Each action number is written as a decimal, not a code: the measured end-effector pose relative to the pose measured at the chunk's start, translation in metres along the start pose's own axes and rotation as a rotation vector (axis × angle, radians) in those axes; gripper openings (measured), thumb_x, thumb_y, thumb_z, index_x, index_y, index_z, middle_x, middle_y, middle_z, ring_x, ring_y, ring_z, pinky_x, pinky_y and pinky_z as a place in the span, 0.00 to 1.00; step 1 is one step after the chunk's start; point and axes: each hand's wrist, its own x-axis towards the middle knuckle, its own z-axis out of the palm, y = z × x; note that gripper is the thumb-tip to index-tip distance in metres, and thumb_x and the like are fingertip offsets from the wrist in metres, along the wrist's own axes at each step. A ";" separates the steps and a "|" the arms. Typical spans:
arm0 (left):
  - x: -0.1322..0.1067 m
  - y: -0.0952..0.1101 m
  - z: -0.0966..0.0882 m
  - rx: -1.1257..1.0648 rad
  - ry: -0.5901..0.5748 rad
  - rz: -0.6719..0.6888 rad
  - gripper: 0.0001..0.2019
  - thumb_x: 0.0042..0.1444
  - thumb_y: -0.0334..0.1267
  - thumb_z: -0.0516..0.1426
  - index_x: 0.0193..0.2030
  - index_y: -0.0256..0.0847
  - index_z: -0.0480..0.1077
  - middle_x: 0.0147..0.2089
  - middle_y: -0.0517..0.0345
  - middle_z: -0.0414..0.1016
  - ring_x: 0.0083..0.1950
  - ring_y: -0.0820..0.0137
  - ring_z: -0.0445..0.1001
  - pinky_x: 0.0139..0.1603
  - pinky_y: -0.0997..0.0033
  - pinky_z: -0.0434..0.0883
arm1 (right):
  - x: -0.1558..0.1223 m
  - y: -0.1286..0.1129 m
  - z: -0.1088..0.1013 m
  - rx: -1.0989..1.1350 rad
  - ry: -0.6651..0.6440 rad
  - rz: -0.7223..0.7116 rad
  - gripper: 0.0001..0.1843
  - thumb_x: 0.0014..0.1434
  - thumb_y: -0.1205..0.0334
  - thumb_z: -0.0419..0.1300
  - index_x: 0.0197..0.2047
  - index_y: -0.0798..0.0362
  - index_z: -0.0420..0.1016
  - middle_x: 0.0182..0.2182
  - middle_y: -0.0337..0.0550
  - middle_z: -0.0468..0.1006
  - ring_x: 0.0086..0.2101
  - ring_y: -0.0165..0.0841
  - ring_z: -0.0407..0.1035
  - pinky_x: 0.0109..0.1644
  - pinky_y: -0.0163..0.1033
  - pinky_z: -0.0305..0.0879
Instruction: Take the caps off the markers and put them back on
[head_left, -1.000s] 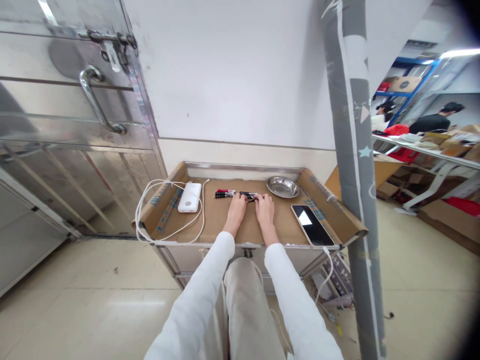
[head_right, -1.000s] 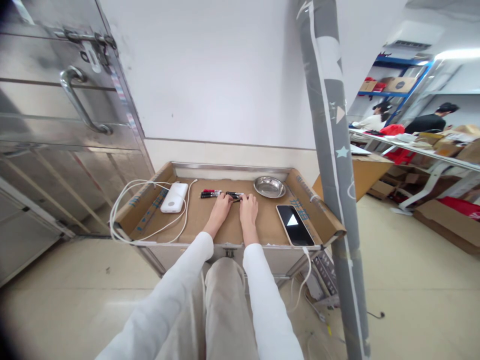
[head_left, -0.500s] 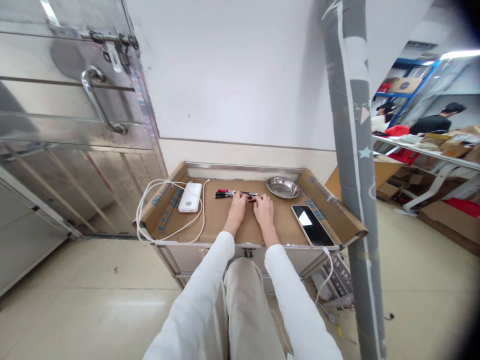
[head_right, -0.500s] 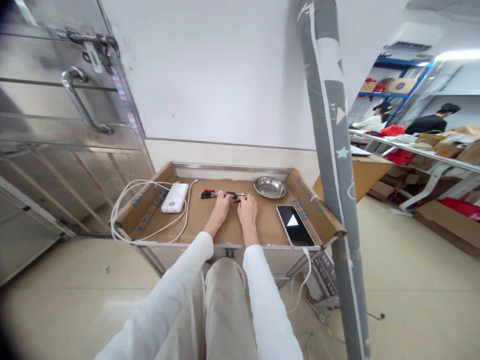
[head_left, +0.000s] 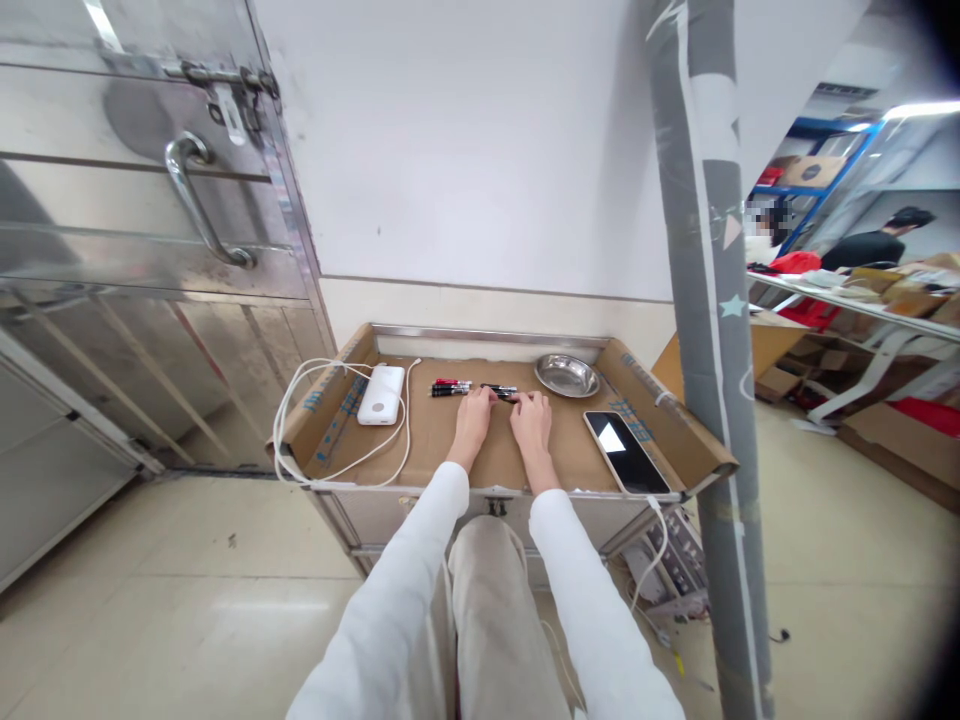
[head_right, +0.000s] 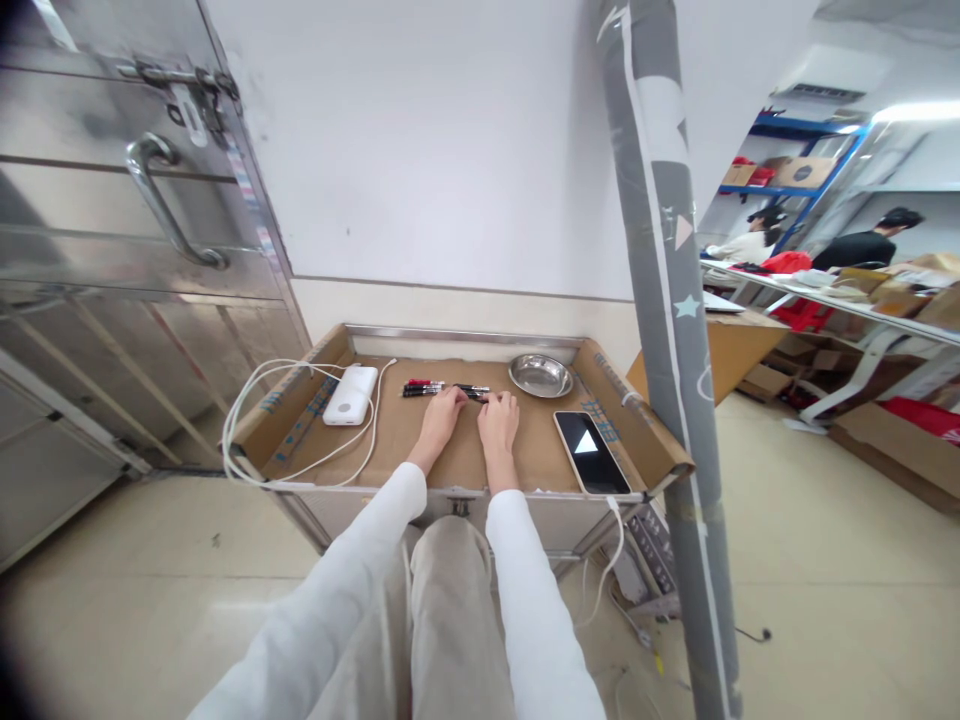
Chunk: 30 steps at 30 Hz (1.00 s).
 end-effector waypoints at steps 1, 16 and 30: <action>0.000 0.000 0.000 0.032 0.003 0.008 0.06 0.59 0.26 0.50 0.37 0.39 0.67 0.40 0.53 0.72 0.43 0.67 0.70 0.46 0.66 0.66 | 0.000 0.000 0.001 -0.001 -0.015 -0.006 0.15 0.57 0.71 0.49 0.40 0.55 0.76 0.38 0.52 0.73 0.40 0.38 0.63 0.44 0.41 0.56; -0.003 0.007 0.000 0.332 0.123 -0.082 0.06 0.61 0.31 0.49 0.41 0.34 0.66 0.44 0.42 0.69 0.49 0.58 0.68 0.49 0.58 0.66 | 0.000 -0.003 -0.006 0.030 -0.040 -0.019 0.13 0.58 0.72 0.47 0.37 0.55 0.73 0.38 0.48 0.74 0.39 0.37 0.64 0.44 0.39 0.54; -0.011 0.005 0.009 0.520 0.244 -0.280 0.21 0.58 0.27 0.44 0.57 0.24 0.61 0.56 0.30 0.66 0.59 0.52 0.65 0.57 0.53 0.62 | 0.000 -0.004 -0.006 0.007 -0.135 -0.048 0.15 0.58 0.72 0.48 0.40 0.54 0.75 0.40 0.49 0.73 0.42 0.37 0.63 0.46 0.39 0.54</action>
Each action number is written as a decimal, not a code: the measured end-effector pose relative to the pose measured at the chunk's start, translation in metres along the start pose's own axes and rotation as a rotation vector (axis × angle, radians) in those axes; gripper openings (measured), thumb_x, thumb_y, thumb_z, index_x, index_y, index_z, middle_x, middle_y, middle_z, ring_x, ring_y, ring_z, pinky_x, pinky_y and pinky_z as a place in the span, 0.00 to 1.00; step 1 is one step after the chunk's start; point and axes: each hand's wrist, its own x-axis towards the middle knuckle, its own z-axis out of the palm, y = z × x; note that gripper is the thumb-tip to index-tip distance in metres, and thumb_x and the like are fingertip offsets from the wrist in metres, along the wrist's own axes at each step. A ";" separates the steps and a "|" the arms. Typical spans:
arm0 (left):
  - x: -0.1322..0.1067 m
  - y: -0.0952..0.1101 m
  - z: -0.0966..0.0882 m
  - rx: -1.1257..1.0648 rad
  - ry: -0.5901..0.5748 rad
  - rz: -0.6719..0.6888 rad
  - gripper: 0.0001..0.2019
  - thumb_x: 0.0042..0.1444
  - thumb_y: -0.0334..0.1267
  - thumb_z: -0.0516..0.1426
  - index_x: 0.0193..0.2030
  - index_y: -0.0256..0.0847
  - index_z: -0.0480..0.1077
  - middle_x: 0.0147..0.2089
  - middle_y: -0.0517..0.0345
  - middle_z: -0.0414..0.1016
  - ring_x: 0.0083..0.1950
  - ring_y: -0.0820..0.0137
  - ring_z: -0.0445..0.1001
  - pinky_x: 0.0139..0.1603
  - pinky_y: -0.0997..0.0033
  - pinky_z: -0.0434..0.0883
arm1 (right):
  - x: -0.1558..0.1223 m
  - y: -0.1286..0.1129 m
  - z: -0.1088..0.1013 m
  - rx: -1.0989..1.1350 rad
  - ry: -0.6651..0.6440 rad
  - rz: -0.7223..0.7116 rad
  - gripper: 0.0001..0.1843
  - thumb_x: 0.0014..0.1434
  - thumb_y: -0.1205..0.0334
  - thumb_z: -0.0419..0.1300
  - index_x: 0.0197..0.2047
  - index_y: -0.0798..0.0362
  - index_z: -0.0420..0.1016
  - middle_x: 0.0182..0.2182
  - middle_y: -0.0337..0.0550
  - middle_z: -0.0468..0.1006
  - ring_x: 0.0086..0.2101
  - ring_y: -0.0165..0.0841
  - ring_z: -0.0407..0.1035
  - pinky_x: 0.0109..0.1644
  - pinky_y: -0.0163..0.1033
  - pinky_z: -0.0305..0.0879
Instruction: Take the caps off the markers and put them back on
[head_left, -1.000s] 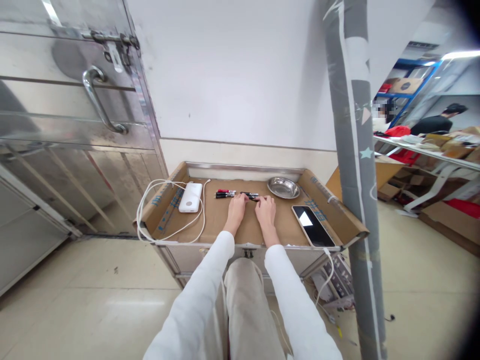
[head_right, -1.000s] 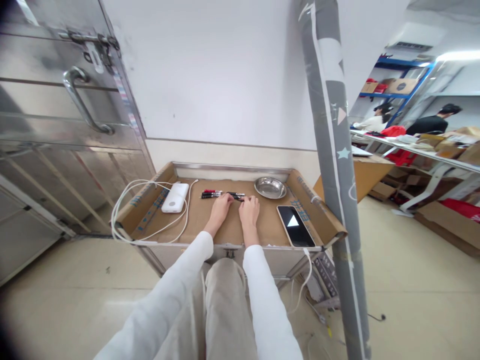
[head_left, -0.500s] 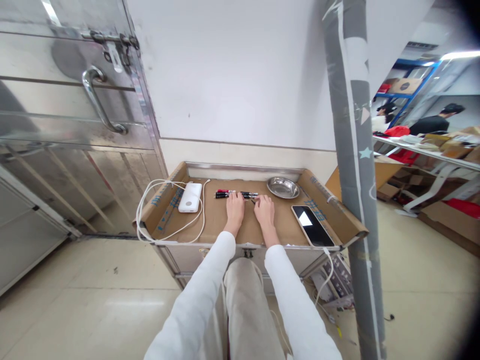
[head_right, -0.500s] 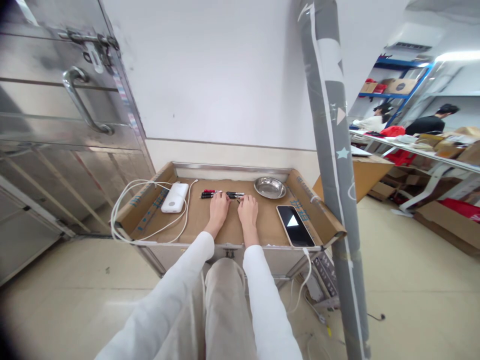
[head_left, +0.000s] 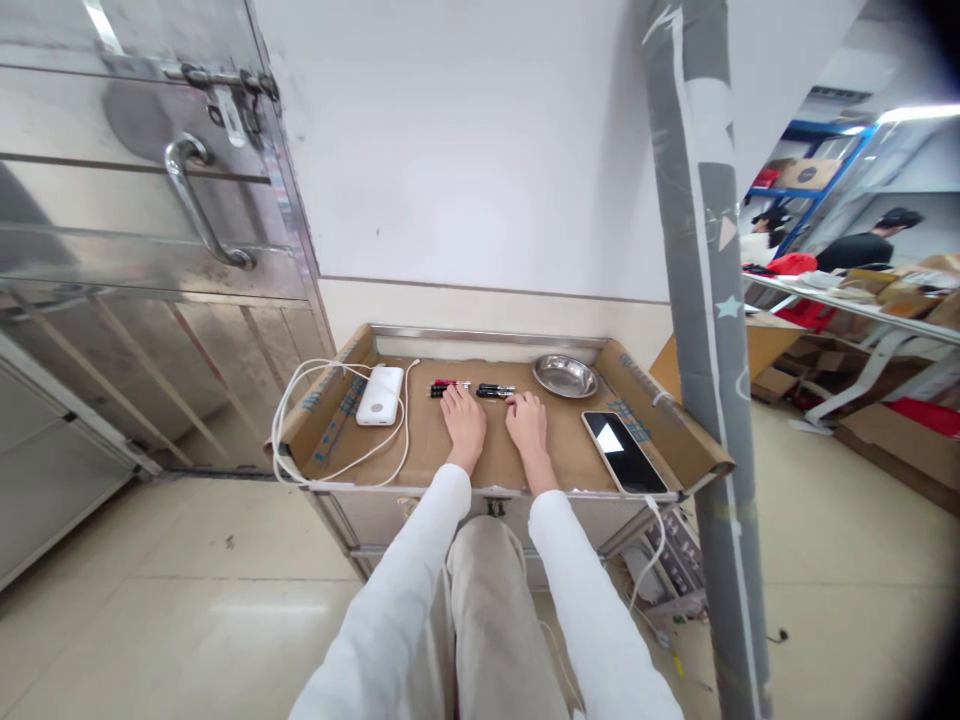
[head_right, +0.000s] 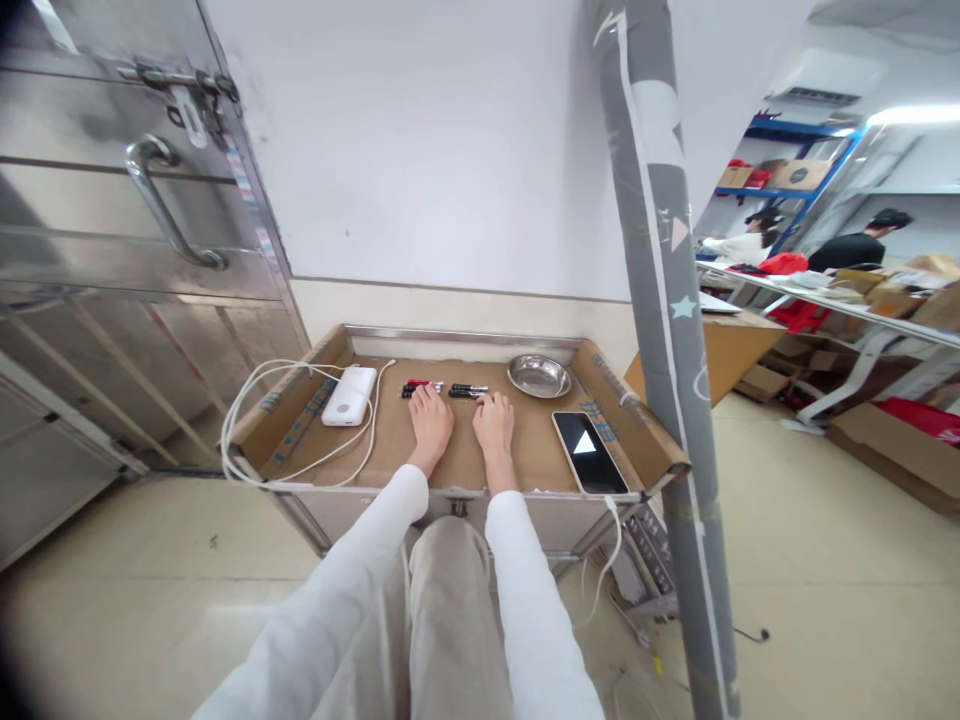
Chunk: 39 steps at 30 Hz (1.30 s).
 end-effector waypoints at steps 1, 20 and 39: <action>0.000 0.000 0.000 0.002 0.002 -0.001 0.20 0.58 0.27 0.43 0.56 0.24 0.62 0.55 0.30 0.66 0.59 0.52 0.65 0.56 0.53 0.63 | 0.000 0.000 0.000 -0.002 0.001 0.002 0.15 0.58 0.72 0.48 0.41 0.55 0.75 0.40 0.49 0.73 0.43 0.38 0.63 0.46 0.40 0.54; 0.004 0.001 -0.007 -0.001 -0.010 0.015 0.15 0.62 0.26 0.40 0.47 0.29 0.65 0.45 0.38 0.69 0.46 0.58 0.69 0.47 0.58 0.66 | -0.001 0.005 0.012 0.017 0.048 -0.096 0.23 0.58 0.72 0.47 0.55 0.53 0.68 0.52 0.50 0.70 0.49 0.40 0.61 0.50 0.44 0.58; 0.011 -0.003 -0.004 -0.940 0.041 0.249 0.09 0.60 0.39 0.54 0.46 0.40 0.62 0.44 0.54 0.70 0.43 0.70 0.72 0.46 0.68 0.71 | 0.005 0.010 0.013 0.405 0.082 -0.218 0.15 0.58 0.69 0.49 0.46 0.53 0.71 0.44 0.49 0.74 0.45 0.36 0.67 0.52 0.42 0.63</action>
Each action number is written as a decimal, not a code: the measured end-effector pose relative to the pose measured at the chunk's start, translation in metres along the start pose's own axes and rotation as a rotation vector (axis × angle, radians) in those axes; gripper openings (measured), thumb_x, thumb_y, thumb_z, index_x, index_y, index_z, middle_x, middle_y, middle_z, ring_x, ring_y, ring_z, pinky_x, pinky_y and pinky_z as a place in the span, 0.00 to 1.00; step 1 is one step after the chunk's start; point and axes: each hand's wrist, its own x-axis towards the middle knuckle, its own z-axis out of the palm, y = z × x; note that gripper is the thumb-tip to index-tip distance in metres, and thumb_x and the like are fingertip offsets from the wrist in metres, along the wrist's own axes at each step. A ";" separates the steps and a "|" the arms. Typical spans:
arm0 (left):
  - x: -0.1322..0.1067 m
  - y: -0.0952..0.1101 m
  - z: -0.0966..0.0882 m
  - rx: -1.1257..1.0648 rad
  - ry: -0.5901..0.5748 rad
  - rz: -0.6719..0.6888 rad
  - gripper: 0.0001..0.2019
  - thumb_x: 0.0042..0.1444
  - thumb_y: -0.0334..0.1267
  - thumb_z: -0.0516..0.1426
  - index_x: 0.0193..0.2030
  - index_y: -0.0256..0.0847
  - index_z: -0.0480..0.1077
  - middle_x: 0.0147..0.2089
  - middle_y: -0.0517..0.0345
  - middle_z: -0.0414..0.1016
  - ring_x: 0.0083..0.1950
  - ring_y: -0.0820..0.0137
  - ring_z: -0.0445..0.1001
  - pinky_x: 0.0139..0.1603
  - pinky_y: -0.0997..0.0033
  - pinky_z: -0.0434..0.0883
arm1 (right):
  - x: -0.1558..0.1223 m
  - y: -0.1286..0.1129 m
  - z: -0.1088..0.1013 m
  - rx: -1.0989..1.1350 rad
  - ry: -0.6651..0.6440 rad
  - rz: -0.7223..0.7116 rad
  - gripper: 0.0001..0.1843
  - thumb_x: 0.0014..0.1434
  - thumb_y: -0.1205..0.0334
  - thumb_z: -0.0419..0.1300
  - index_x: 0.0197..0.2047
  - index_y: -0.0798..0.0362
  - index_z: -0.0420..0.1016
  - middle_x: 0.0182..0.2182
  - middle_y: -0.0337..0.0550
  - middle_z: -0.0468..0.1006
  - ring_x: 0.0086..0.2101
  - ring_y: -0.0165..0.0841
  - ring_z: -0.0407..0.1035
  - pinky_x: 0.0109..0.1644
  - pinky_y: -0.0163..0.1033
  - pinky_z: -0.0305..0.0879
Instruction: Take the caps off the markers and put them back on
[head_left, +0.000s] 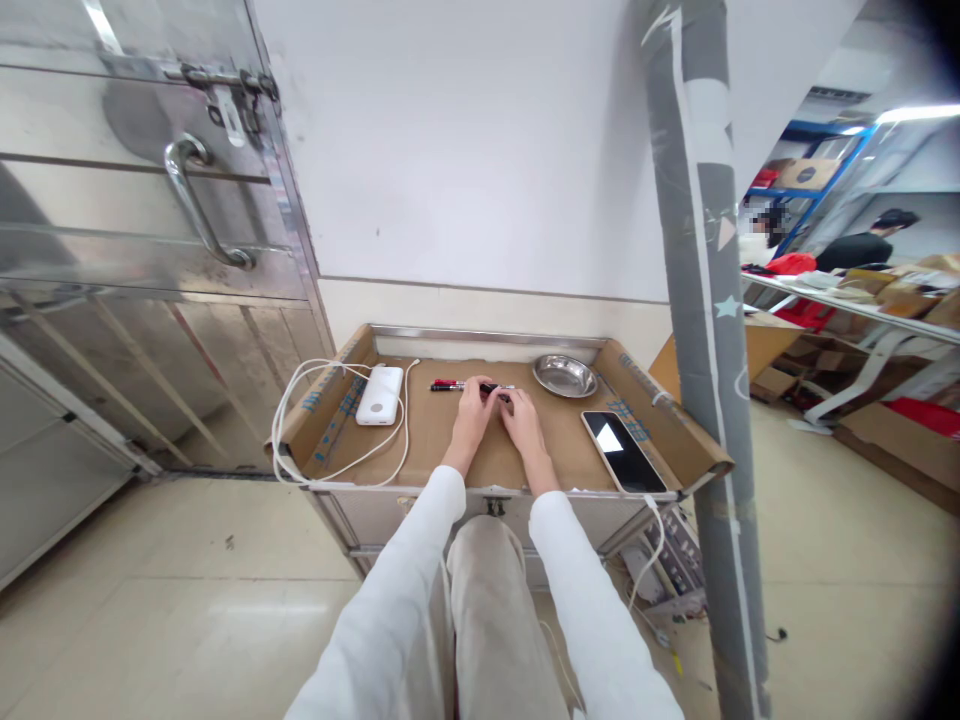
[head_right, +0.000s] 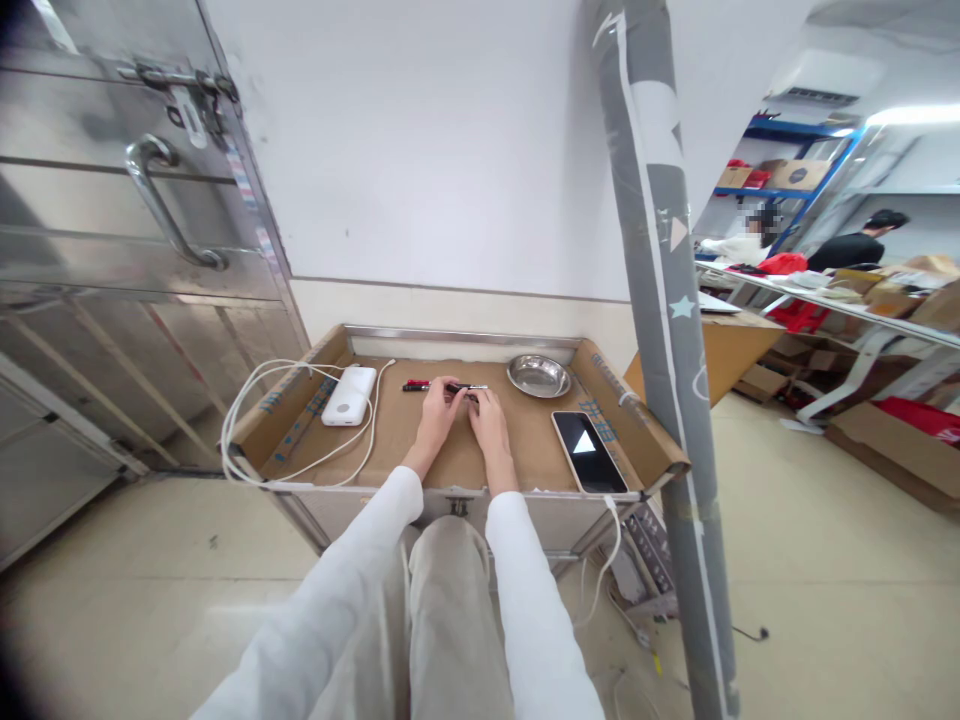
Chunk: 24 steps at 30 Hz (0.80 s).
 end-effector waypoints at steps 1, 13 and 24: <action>0.000 -0.001 0.000 -0.016 0.001 -0.011 0.10 0.60 0.39 0.54 0.47 0.41 0.62 0.44 0.53 0.70 0.42 0.71 0.72 0.46 0.68 0.72 | 0.000 0.001 0.001 0.018 -0.016 0.007 0.15 0.58 0.69 0.49 0.47 0.53 0.71 0.44 0.49 0.74 0.45 0.36 0.67 0.52 0.42 0.64; 0.001 0.002 -0.003 -0.002 0.025 -0.048 0.12 0.63 0.40 0.49 0.51 0.40 0.62 0.48 0.50 0.72 0.46 0.70 0.73 0.48 0.68 0.70 | 0.002 0.004 0.004 0.103 -0.061 0.033 0.17 0.57 0.72 0.49 0.47 0.55 0.71 0.45 0.49 0.75 0.45 0.34 0.69 0.52 0.41 0.65; 0.002 0.005 -0.005 0.028 0.131 -0.072 0.13 0.65 0.41 0.45 0.52 0.39 0.61 0.51 0.47 0.70 0.51 0.68 0.70 0.51 0.66 0.69 | 0.002 -0.004 -0.001 0.022 -0.038 0.042 0.14 0.58 0.69 0.50 0.43 0.53 0.75 0.41 0.48 0.76 0.42 0.35 0.70 0.50 0.42 0.66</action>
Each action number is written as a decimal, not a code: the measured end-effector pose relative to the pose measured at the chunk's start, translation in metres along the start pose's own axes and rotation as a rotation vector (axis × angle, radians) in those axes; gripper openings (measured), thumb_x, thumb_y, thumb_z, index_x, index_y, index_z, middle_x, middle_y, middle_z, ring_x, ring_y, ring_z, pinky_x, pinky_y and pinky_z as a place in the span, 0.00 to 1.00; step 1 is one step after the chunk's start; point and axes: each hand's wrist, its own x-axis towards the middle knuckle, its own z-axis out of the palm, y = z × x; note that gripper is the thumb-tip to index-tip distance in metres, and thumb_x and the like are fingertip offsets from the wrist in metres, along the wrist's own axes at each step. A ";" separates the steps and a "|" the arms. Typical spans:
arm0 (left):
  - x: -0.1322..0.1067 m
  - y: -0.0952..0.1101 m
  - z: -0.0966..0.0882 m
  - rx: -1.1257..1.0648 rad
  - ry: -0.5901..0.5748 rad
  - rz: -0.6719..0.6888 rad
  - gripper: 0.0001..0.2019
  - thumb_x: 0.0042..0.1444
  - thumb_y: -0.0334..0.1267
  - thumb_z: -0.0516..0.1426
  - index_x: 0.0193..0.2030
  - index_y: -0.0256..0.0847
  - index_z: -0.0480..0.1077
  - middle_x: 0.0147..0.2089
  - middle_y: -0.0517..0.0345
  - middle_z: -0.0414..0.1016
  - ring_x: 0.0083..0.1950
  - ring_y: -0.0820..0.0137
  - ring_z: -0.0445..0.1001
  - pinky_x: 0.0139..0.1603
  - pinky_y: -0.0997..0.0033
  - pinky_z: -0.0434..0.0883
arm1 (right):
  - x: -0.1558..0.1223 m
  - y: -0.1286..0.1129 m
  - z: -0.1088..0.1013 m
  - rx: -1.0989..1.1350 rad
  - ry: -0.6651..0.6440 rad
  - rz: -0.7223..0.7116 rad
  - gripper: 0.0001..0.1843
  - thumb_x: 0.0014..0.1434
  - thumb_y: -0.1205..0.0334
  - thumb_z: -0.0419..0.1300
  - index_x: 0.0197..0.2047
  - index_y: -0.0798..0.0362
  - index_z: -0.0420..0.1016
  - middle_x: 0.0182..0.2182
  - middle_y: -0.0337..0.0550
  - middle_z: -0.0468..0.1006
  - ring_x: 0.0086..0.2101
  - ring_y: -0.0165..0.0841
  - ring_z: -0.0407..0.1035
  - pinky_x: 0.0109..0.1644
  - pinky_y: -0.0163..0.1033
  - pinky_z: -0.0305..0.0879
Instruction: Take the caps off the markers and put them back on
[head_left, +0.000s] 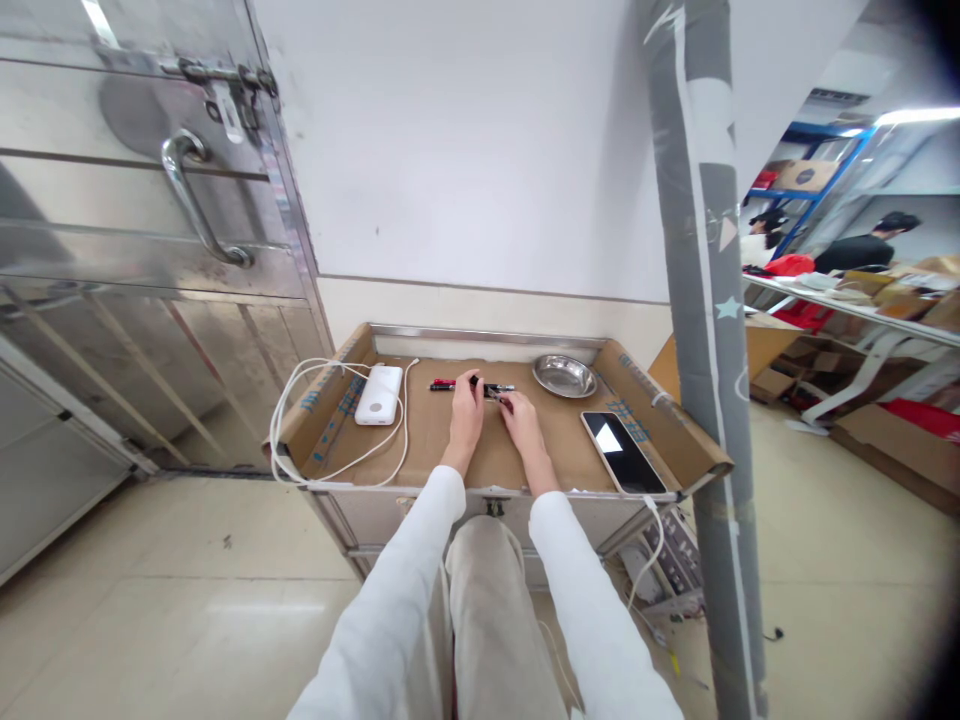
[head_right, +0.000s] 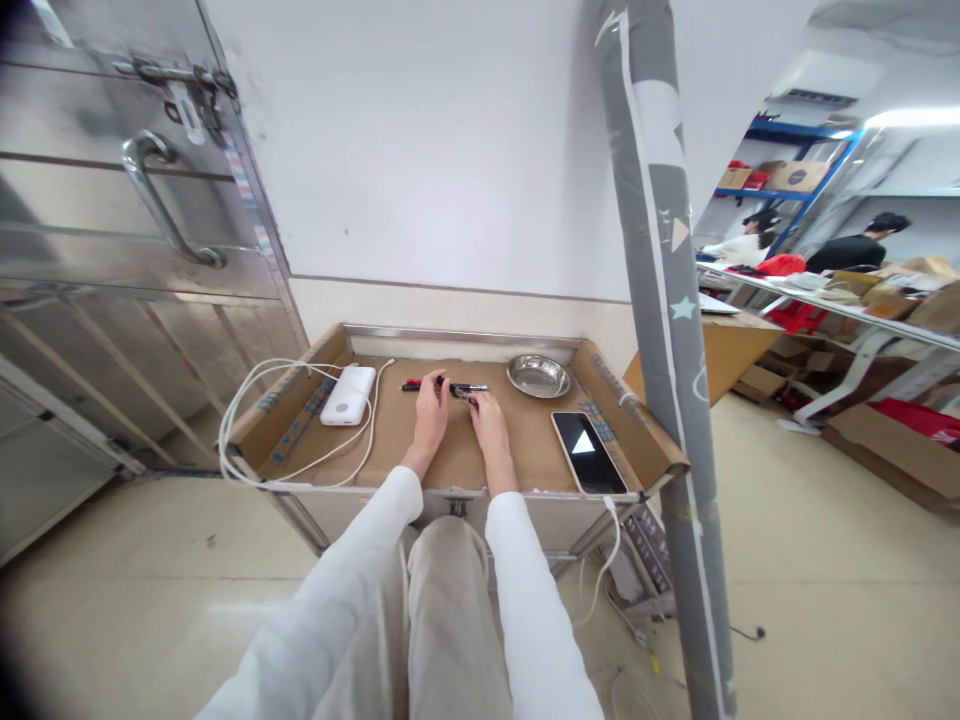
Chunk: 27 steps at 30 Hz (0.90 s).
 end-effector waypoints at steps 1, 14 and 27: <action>0.000 0.000 0.000 -0.002 0.005 0.000 0.13 0.65 0.41 0.45 0.52 0.39 0.61 0.50 0.47 0.70 0.52 0.68 0.70 0.51 0.66 0.68 | 0.000 0.000 0.000 -0.004 0.004 -0.001 0.14 0.58 0.69 0.50 0.42 0.53 0.75 0.41 0.48 0.77 0.41 0.35 0.70 0.49 0.42 0.66; 0.001 -0.001 0.000 0.019 0.035 0.024 0.14 0.66 0.41 0.43 0.51 0.38 0.62 0.50 0.47 0.69 0.52 0.68 0.69 0.55 0.64 0.66 | 0.000 -0.001 -0.001 -0.027 -0.002 0.016 0.10 0.60 0.65 0.51 0.39 0.53 0.74 0.38 0.47 0.76 0.40 0.35 0.70 0.47 0.40 0.65; 0.001 -0.001 -0.002 0.066 0.039 -0.031 0.10 0.65 0.40 0.44 0.47 0.39 0.62 0.44 0.50 0.70 0.46 0.69 0.70 0.50 0.67 0.68 | -0.003 -0.005 -0.006 -0.147 0.122 0.113 0.15 0.65 0.61 0.44 0.42 0.54 0.70 0.39 0.50 0.75 0.40 0.37 0.66 0.47 0.40 0.61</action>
